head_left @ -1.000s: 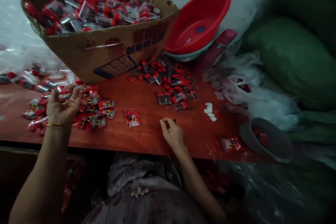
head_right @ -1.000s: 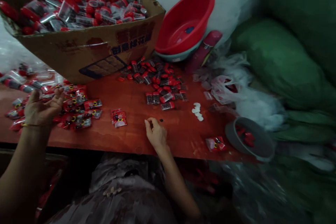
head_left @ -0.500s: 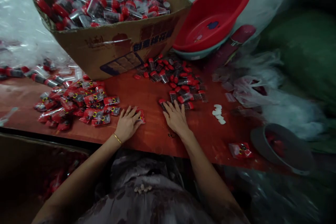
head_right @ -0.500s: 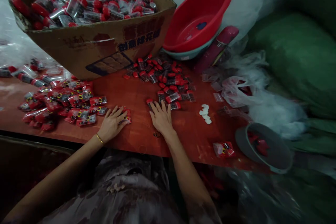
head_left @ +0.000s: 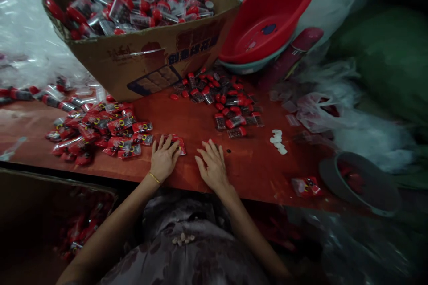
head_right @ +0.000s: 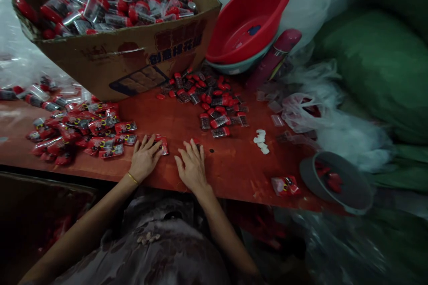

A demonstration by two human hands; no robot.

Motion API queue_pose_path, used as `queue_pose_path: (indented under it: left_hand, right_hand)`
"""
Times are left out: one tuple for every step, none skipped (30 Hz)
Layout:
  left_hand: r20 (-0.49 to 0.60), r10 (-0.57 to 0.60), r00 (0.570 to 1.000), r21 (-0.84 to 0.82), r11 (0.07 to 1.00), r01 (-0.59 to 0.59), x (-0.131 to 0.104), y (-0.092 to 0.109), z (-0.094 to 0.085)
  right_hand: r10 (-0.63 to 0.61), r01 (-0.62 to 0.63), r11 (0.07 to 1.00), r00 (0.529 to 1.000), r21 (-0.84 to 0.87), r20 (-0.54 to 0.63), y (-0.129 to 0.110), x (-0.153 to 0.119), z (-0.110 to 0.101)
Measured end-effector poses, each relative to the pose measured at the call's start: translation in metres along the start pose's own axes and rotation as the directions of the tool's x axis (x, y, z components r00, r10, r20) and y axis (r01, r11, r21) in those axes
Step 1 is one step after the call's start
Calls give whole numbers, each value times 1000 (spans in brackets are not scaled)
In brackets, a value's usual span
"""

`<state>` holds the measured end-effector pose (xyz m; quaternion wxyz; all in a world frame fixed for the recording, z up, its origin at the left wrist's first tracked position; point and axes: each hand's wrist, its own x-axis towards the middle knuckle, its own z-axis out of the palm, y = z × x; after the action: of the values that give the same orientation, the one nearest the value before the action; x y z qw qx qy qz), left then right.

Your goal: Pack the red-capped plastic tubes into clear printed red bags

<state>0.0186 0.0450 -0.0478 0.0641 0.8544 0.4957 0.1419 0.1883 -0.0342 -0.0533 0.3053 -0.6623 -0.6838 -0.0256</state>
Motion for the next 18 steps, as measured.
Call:
queue_pose_path:
  left_hand:
    - [-4,-7,1000,3,1000,7,-1,0,0]
    - [-11,-18,1000,4,1000,18,-2,0,1]
    - [-19,-28,999,0,1000,28,-2,0,1]
    - [-32,-35,999,-8,999,35,-3,0,2]
    - [-49,-38,998,-18,999,37,-4,0,3]
    - [-65,-35,997,-31,999,33,-4,1,4]
    - [-80,-29,996,-44,999,26,-5,1,5]
    - [-90,-24,996,-56,998,19,-6,1,6]
    - [-93,-21,995,-66,998,14,-6,2,6]
    - [-87,-17,996,-73,997,11,-6,2,5]
    - [-77,-14,997,-76,997,8,-5,3,5]
    - [-64,-13,998,-73,997,8,-3,4,3]
    - [-49,-12,999,-64,998,9,-1,4,2]
    - [-35,-14,999,-52,999,13,2,4,1]
    - [-24,-21,999,-37,999,20,6,3,0]
    - [-17,-32,999,-26,999,32,9,2,-1]
    - [-15,-48,999,-18,999,48,13,1,-1]
    - [-15,-66,998,-16,998,66,17,0,-1]
  right_hand:
    - [-8,8,1000,1000,7,2,-2,0,1]
    - [-12,11,1000,1000,12,7,-4,-1,2]
    - [-10,10,1000,1000,15,14,-5,-2,3]
    - [-7,7,1000,1000,19,22,-6,-3,2]
    - [-2,1,1000,1000,23,26,-6,-4,2]
    - [3,-3,1000,1000,29,28,-6,-5,1]
    - [5,-6,999,1000,35,28,-6,-5,1]
    - [4,-5,999,1000,40,27,-6,-6,0]
    - [-1,0,999,1000,46,26,-6,-6,0]
    - [-7,6,999,1000,51,26,-7,-6,0]
    - [-13,12,998,1000,56,26,-8,-6,0]
    - [-18,16,998,999,62,29,-9,-6,1]
    - [-20,18,997,999,69,34,-10,-6,2]
    - [-19,16,997,999,76,40,-11,-6,2]
    - [-18,15,996,999,83,45,-12,-6,3]
    - [-17,12,996,999,90,48,-13,-6,4]
    - [-14,9,995,999,97,49,-13,-6,5]
    - [-10,5,995,999,104,47,-13,-6,5]
